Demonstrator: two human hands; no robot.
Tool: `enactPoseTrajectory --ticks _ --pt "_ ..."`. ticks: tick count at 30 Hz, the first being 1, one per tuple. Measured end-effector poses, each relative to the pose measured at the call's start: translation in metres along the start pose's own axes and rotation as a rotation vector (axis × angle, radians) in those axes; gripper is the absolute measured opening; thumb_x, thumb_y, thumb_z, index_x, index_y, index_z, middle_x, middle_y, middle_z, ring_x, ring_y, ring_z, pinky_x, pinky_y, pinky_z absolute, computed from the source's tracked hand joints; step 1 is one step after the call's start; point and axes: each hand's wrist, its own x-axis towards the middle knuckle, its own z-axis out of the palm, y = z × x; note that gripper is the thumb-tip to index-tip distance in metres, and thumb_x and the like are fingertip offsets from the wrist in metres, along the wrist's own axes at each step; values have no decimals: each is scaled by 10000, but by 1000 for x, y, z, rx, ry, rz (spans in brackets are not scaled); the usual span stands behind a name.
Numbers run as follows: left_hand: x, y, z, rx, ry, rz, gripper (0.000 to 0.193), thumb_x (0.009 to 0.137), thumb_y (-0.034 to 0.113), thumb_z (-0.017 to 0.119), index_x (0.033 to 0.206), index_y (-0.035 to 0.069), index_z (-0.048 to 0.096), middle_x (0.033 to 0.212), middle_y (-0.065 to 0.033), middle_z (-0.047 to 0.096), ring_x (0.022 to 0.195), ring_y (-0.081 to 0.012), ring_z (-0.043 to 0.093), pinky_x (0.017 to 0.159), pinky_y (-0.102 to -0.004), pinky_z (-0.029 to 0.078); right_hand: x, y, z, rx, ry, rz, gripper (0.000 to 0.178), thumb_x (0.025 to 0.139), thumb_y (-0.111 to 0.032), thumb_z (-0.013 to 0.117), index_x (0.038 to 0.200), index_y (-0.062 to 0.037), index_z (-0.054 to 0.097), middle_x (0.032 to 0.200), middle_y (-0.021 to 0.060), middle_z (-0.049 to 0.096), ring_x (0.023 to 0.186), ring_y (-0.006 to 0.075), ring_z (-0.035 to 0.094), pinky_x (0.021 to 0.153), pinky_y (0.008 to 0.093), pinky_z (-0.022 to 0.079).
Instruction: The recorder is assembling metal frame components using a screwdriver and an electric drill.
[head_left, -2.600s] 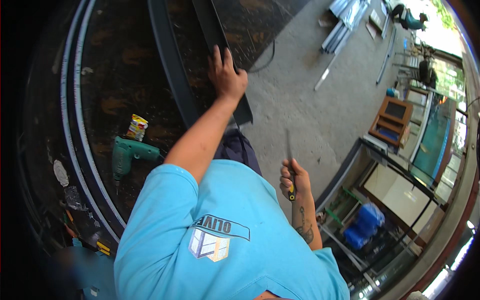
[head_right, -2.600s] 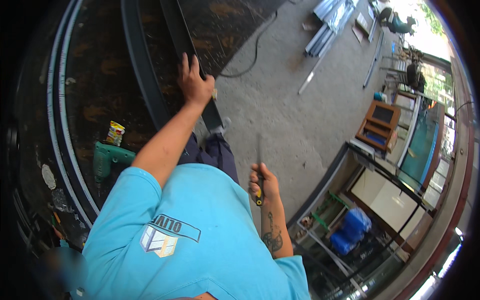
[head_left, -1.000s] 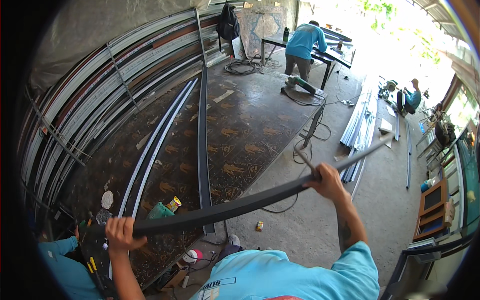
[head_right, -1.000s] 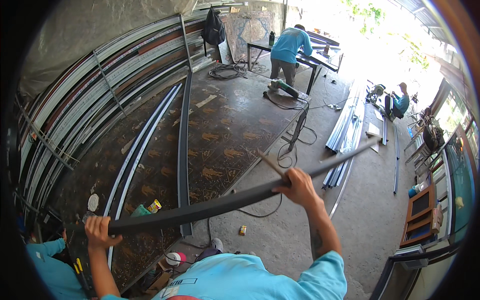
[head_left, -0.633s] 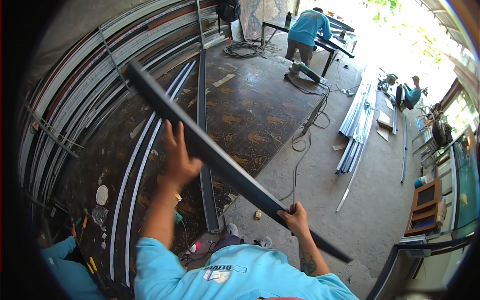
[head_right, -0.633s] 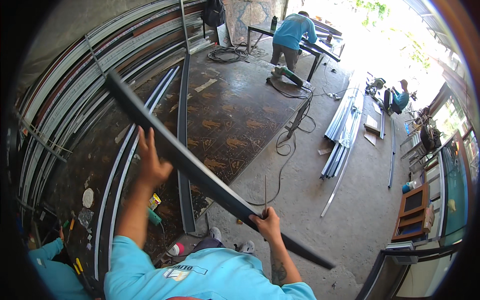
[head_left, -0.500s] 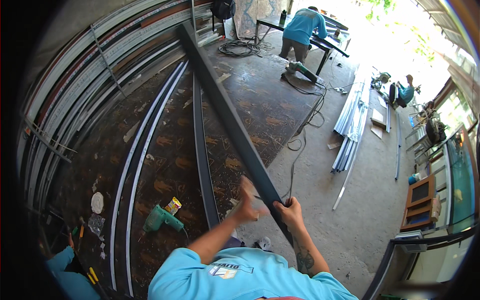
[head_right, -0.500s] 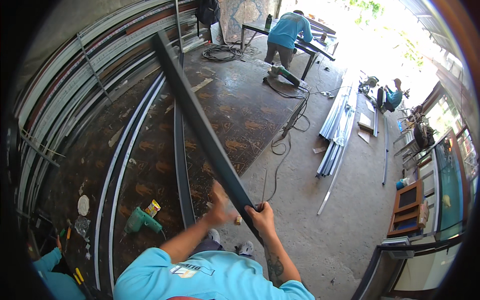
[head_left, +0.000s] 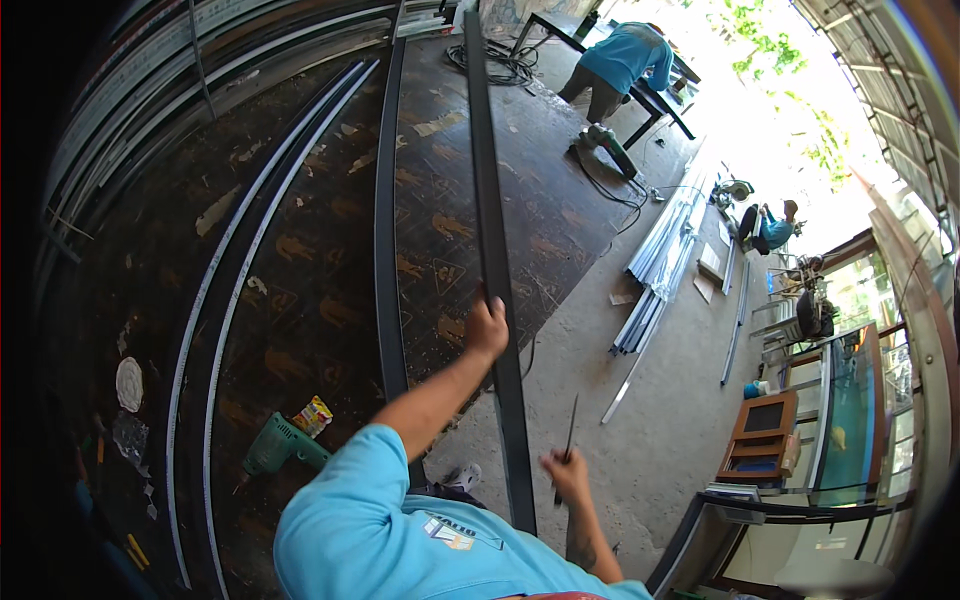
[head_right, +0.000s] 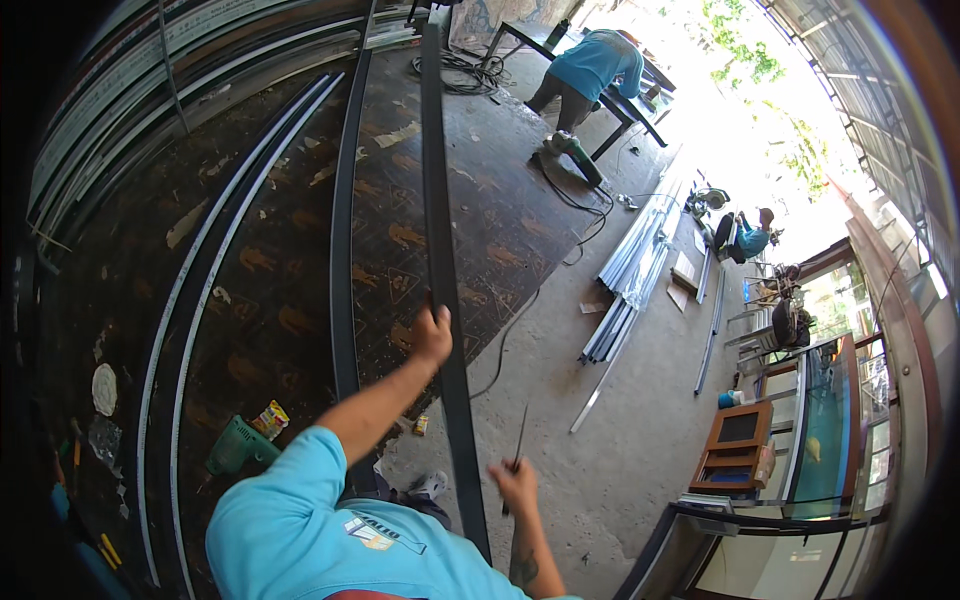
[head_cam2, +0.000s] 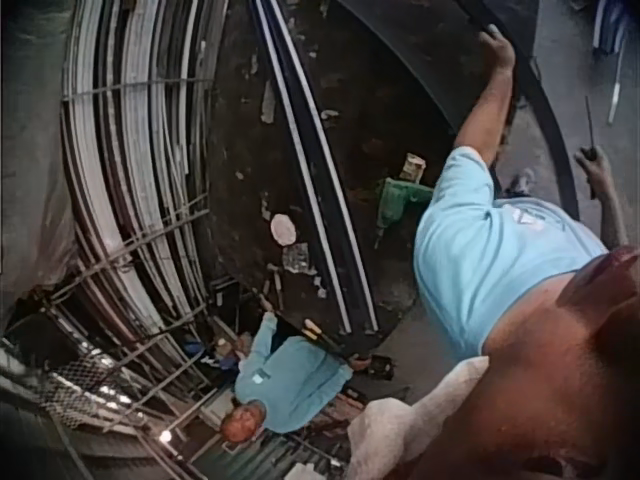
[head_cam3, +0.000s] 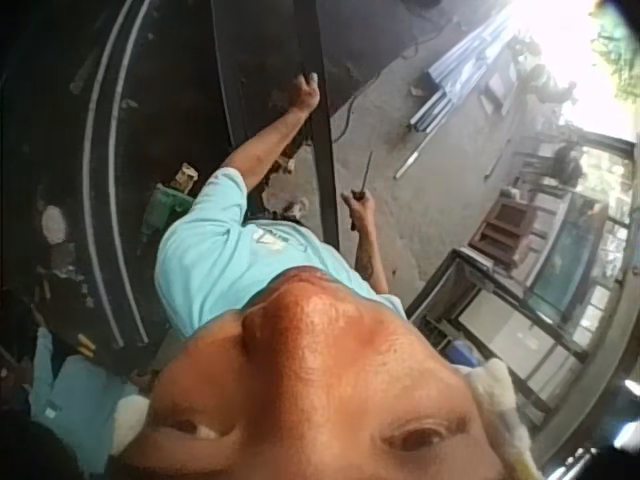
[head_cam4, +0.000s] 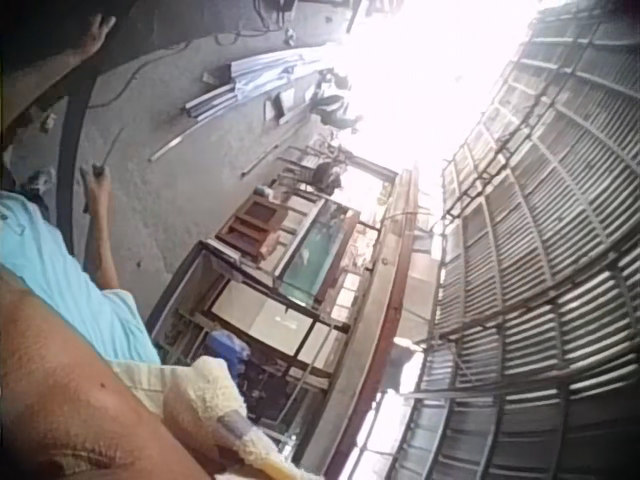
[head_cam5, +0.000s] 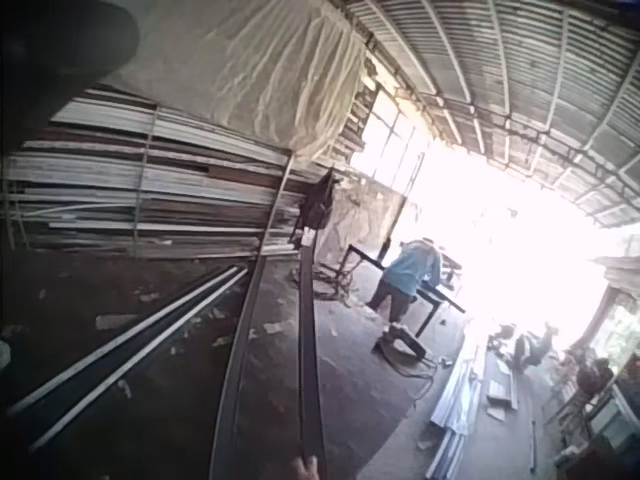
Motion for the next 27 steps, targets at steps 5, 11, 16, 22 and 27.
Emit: enactPoseTrajectory --ticks 5,11,16,22,27 --pt "105 -31 -16 223 8 -196 275 919 176 523 1109 -6 605 988 -257 653 956 -435 617 782 -484 499 -100 42 -14 73 -212 480 342 795 -252 786 807 -59 505 703 57 595 613 133 577 483 302 454" --pt "164 -51 -16 78 34 -185 350 897 269 591 1115 -5 612 1005 -256 658 971 -418 628 817 -474 494 -110 20 -14 432 -334 384 349 758 -74 800 855 -104 466 806 41 612 717 134 604 566 281 477" --pt "153 -28 -45 451 65 190 565 788 405 704 1195 32 589 1314 -253 503 1242 -431 441 1001 -505 374 -33 -1 25 445 -384 137 344 768 -30 781 849 -124 461 778 -7 562 704 89 550 604 251 455" --pt "36 -42 -160 634 297 113 577 745 287 734 1232 37 551 1241 -219 517 1154 -414 496 965 -485 419 103 -64 72 293 -407 -250 273 837 -105 722 867 -112 451 734 -12 524 626 84 501 528 255 425" --pt "-34 -66 -193 818 -2 -294 386 837 272 665 1093 -1 569 1169 -226 546 1060 -427 550 897 -477 469 142 -98 76 147 -265 -174 253 840 -91 690 897 -75 444 855 61 612 564 102 501 449 283 416"
